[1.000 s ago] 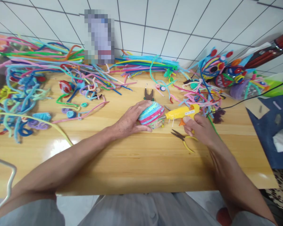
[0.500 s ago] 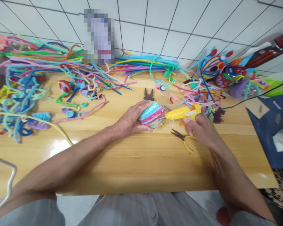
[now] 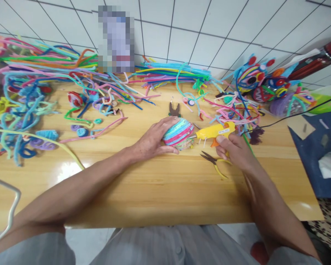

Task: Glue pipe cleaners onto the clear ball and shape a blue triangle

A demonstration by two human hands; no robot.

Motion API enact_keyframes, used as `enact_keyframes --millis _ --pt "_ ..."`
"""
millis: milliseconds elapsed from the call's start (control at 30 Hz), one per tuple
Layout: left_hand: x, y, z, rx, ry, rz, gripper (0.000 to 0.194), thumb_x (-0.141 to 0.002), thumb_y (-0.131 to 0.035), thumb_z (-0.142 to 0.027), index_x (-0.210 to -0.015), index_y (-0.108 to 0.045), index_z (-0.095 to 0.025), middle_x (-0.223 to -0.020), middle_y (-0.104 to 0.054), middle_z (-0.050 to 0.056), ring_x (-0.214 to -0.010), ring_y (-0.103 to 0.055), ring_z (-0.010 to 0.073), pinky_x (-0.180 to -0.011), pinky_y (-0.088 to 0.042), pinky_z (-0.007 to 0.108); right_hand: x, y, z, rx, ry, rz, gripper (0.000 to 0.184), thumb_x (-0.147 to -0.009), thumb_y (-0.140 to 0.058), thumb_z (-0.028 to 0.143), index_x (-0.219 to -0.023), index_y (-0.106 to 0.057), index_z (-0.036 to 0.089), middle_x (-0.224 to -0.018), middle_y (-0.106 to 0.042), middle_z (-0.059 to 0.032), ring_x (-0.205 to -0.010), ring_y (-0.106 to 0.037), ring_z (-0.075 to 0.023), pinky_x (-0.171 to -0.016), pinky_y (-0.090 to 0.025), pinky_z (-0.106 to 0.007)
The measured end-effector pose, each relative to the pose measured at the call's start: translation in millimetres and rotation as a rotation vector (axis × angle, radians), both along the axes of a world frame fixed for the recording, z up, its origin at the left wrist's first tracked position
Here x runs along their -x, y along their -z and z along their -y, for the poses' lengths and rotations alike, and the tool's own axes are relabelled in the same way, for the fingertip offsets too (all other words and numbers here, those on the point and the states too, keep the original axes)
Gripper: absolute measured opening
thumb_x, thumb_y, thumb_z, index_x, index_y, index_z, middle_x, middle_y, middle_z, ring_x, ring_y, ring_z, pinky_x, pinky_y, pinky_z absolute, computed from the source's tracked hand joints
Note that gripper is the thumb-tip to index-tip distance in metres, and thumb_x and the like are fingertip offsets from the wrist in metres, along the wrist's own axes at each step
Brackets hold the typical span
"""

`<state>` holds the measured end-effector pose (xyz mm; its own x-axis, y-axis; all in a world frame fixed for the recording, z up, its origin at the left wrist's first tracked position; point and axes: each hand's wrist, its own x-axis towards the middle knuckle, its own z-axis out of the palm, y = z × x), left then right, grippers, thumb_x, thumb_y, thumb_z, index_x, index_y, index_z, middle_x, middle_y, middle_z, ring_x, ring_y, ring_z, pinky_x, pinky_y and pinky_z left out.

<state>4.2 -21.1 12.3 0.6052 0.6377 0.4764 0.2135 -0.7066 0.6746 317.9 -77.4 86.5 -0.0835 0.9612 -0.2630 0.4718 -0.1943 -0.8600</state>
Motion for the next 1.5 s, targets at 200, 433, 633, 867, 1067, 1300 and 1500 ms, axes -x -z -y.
enact_keyframes --millis 200,433,633,867,1067,1300,1500 --pt "1.5 -1.6 0.2 0.024 0.008 -0.025 0.109 -0.081 -0.078 -0.070 -0.168 -0.031 -0.025 -0.165 -0.048 0.023 -0.157 -0.043 0.0405 -0.127 -0.039 0.059 -1.3 -2.6 -2.7 -0.005 -0.019 0.065 0.066 -0.089 -0.062 0.077 -0.054 -0.049 0.023 -0.044 -0.049 0.0011 -0.041 -0.042 -0.0107 -0.045 -0.029 -0.030" --pt "0.3 -0.3 0.2 0.005 0.005 -0.012 0.108 -0.081 -0.078 -0.070 -0.167 -0.031 -0.024 -0.165 -0.048 0.023 -0.156 -0.044 0.0404 -0.127 -0.040 0.060 -6.8 0.6 -1.9 -0.005 -0.049 0.102 0.064 -0.092 -0.057 0.074 -0.054 -0.048 0.023 -0.046 -0.048 -0.0002 -0.043 -0.043 -0.0121 -0.045 -0.028 -0.029" --pt "-0.1 -1.9 0.6 -0.023 0.012 -0.004 0.106 -0.082 -0.079 -0.068 -0.166 -0.033 -0.025 -0.163 -0.050 0.024 -0.155 -0.046 0.0405 -0.125 -0.042 0.061 -6.4 -1.4 -2.5 0.000 -0.068 0.114 0.065 -0.091 -0.057 0.075 -0.051 -0.049 0.024 -0.043 -0.049 -0.0007 -0.042 -0.042 -0.0127 -0.046 -0.029 -0.031" --pt "1.0 -3.1 -0.6 0.017 -0.002 0.005 0.105 -0.082 -0.079 -0.067 -0.166 -0.032 -0.025 -0.162 -0.050 0.023 -0.154 -0.047 0.0406 -0.126 -0.042 0.061 -5.3 -5.1 1.0 -0.038 -0.092 0.217 0.065 -0.093 -0.060 0.067 -0.047 -0.050 0.024 -0.042 -0.050 -0.0010 -0.043 -0.041 -0.0126 -0.048 -0.030 -0.031" --pt "0.7 -1.2 -1.3 0.007 -0.008 0.031 0.105 -0.082 -0.080 -0.066 -0.166 -0.032 -0.026 -0.161 -0.051 0.022 -0.153 -0.049 0.0396 -0.125 -0.043 0.060 -7.4 2.3 1.1 0.088 -0.035 -0.064 0.064 -0.082 -0.069 0.080 -0.055 -0.052 0.024 -0.045 -0.047 0.0019 -0.042 -0.040 -0.0119 -0.044 -0.028 -0.030" --pt "1.1 2.6 -1.1 -0.028 -0.007 0.038 0.108 -0.080 -0.082 -0.067 -0.167 -0.032 -0.025 -0.161 -0.051 0.024 -0.153 -0.048 0.0403 -0.124 -0.044 0.061 -0.9 12.0 -3.2 0.109 0.094 -0.286 0.065 -0.073 -0.080 0.079 -0.064 -0.045 0.025 -0.051 -0.041 0.0061 -0.041 -0.040 -0.0105 -0.042 -0.025 -0.028" --pt "2.0 1.4 -0.1 -0.016 0.010 0.022 0.109 -0.080 -0.081 -0.067 -0.168 -0.030 -0.026 -0.163 -0.049 0.023 -0.154 -0.047 0.0407 -0.126 -0.041 0.062 -0.6 12.4 -2.8 0.096 0.050 -0.192 0.064 -0.078 -0.076 0.078 -0.062 -0.046 0.025 -0.049 -0.043 0.0046 -0.041 -0.043 -0.0115 -0.043 -0.026 -0.029"
